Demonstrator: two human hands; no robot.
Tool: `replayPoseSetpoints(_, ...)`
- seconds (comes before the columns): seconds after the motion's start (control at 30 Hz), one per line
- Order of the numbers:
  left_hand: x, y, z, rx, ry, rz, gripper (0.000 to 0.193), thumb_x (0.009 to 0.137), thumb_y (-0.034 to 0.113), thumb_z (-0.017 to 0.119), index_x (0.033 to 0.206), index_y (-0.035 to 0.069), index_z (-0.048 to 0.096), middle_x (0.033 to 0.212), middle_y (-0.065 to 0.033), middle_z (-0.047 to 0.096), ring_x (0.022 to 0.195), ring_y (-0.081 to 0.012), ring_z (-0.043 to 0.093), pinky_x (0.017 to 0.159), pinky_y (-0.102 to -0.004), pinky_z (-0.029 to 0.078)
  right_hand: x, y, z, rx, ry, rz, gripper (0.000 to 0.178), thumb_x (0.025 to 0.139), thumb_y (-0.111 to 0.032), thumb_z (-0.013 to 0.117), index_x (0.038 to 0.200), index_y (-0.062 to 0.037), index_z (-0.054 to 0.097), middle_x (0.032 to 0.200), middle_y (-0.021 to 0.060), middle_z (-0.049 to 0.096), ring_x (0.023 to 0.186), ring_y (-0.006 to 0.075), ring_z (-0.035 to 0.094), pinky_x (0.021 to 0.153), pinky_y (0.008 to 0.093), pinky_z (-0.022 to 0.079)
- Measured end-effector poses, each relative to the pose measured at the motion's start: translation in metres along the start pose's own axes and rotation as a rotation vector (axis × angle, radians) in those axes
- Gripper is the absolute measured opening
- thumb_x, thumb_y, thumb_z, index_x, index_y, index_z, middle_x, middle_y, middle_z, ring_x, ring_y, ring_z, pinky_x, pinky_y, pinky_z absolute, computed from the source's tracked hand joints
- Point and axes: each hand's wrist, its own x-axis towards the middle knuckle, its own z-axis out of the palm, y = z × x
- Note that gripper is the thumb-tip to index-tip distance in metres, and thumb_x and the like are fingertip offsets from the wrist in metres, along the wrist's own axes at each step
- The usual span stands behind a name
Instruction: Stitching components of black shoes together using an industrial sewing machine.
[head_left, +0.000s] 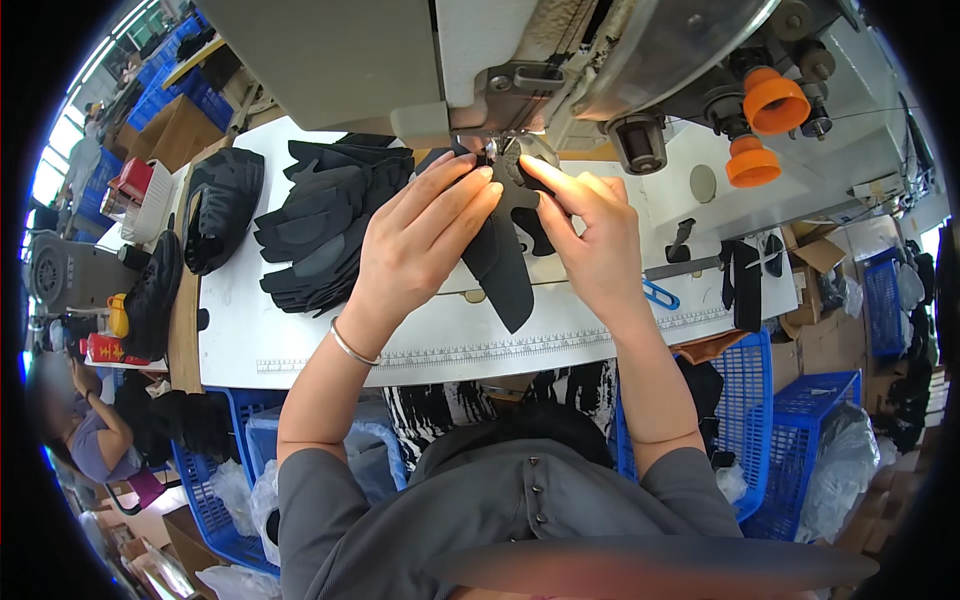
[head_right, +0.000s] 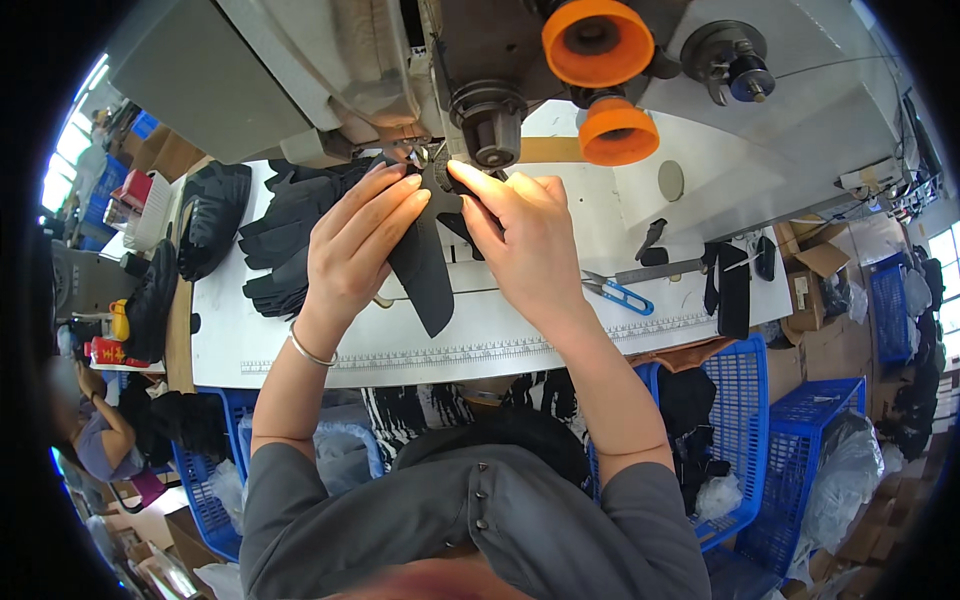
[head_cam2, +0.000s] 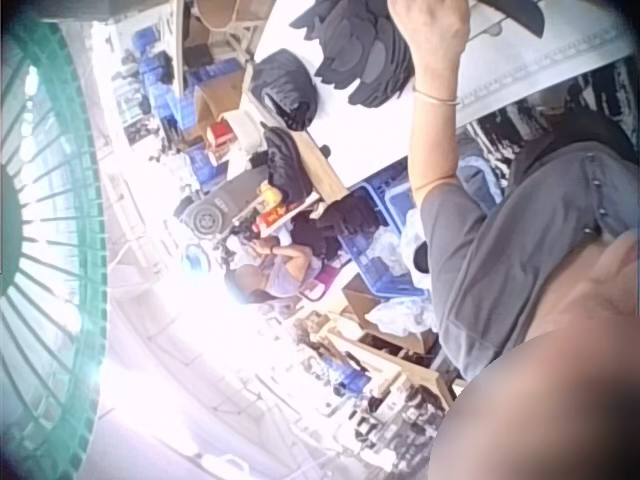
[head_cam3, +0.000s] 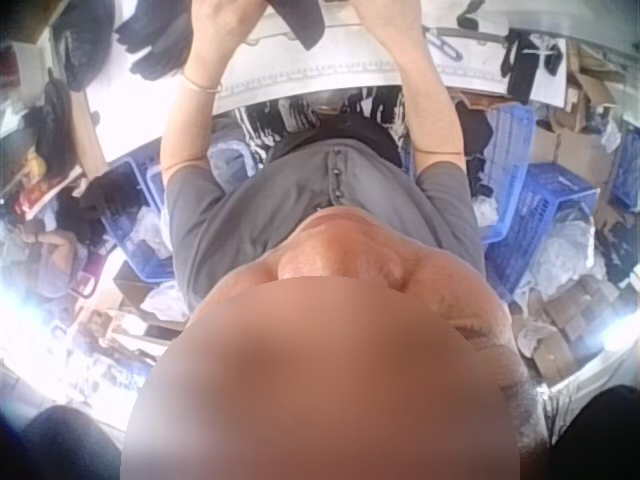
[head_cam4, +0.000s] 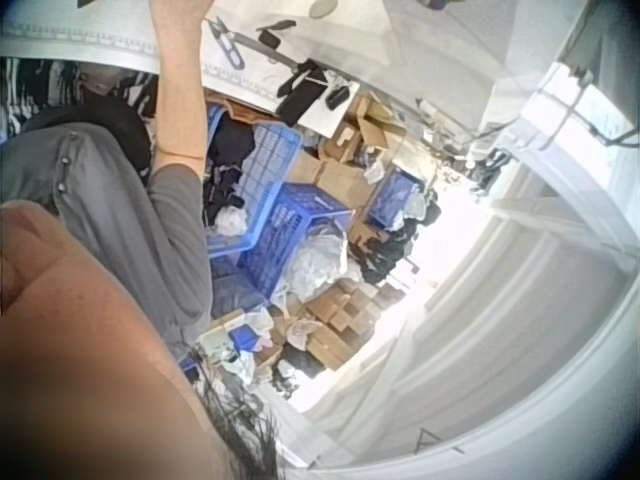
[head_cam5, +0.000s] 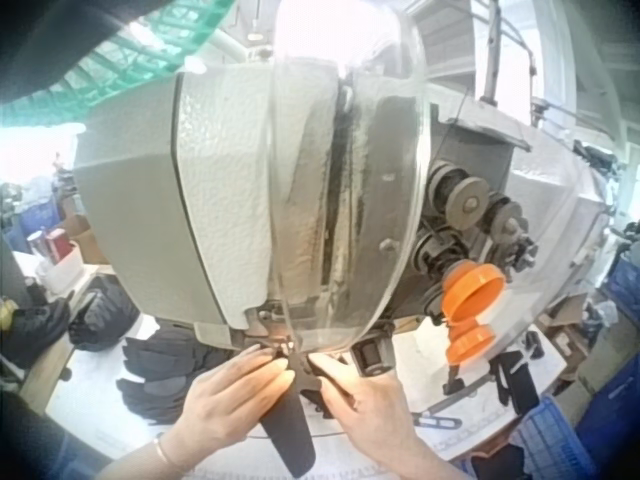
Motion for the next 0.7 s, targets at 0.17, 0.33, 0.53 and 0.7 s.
replayPoseSetpoints(0.17, -0.001, -0.001, 0.003, 0.000, 0.015, 0.015, 0.030, 0.077, 0.004, 0.070, 0.107, -0.001, 0.075, 0.113, -0.0107, 0.070, 0.112, -0.0295, 0.069, 0.097, -0.0420, 0.063, 0.001, 0.001, 0.001, 0.004, 0.032, -0.018, 0.034, 0.094, -0.013, 0.069, 0.128, -0.0118, 0.073, 0.075, 0.0062, 0.057, 0.083, 0.0252, 0.053, 0.089, 0.0386, 0.043)
replayPoseSetpoints(0.33, 0.001, 0.004, 0.001, 0.026, 0.026, 0.017, 0.031, 0.075, 0.005, 0.072, 0.106, -0.001, 0.074, 0.112, -0.0116, 0.070, 0.109, -0.0285, 0.069, 0.093, -0.0406, 0.063, 0.003, 0.004, 0.004, 0.010, 0.040, -0.098, 0.034, 0.093, -0.012, 0.071, 0.126, -0.0093, 0.074, 0.072, 0.0071, 0.056, 0.084, 0.0263, 0.055, 0.092, 0.0392, 0.044)
replayPoseSetpoints(0.53, 0.012, 0.008, -0.001, -0.109, 0.079, -0.163, 0.030, 0.071, 0.003, 0.074, 0.101, 0.000, 0.075, 0.096, -0.0113, 0.074, 0.090, -0.0291, 0.074, 0.077, -0.0368, 0.061, 0.004, 0.004, 0.001, 0.003, 0.003, -0.055, 0.034, 0.093, -0.012, 0.073, 0.127, -0.0107, 0.075, 0.072, 0.0052, 0.058, 0.083, 0.0231, 0.054, 0.087, 0.0358, 0.046)
replayPoseSetpoints(0.7, 0.012, 0.010, 0.000, -0.070, 0.096, -0.067, 0.035, 0.068, 0.005, 0.075, 0.103, 0.002, 0.077, 0.100, -0.0095, 0.074, 0.095, -0.0279, 0.073, 0.080, -0.0363, 0.063, 0.008, 0.003, -0.005, 0.028, -0.054, -0.001, 0.036, 0.093, -0.011, 0.072, 0.129, -0.0128, 0.076, 0.074, 0.0040, 0.061, 0.081, 0.0192, 0.054, 0.082, 0.0317, 0.046)
